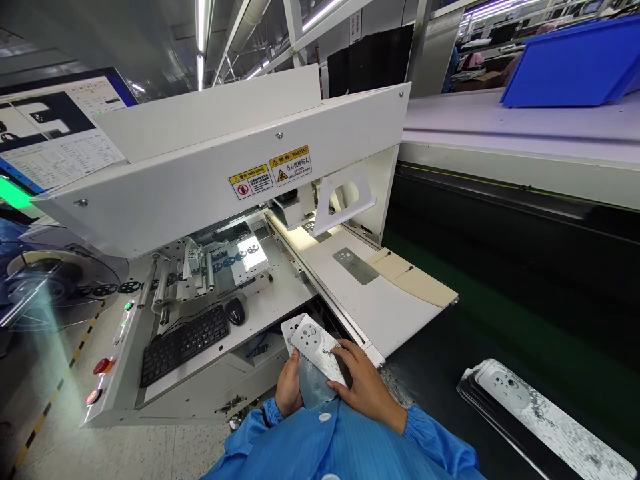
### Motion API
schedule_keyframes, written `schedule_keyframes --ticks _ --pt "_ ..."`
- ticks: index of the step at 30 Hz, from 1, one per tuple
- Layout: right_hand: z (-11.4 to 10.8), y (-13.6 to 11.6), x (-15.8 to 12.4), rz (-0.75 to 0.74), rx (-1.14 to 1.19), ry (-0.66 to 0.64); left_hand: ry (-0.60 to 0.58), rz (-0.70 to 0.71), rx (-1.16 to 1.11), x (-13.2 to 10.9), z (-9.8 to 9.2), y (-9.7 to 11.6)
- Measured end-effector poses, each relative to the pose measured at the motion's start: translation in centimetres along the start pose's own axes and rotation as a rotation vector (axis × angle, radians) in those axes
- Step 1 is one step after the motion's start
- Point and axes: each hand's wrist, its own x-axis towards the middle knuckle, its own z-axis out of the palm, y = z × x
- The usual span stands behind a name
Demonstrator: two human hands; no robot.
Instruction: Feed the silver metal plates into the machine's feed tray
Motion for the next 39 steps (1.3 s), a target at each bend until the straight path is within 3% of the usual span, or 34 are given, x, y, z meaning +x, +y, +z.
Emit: schedule_keyframes --ticks 15,29,39 --pt "0.06 -0.06 -0.14 0.014 0.01 -0.013 0.041 -0.085 0.0 0.32 -0.2 -0.25" --pt "0.05 0.04 -0.18 0.034 0.03 -0.022 -0.073 -0.058 -0.068 0.35 -0.12 -0.38" --pt "0.36 0.23 -0.16 0.038 0.036 -0.031 -0.05 -0.085 -0.013 0.02 -0.16 0.15"
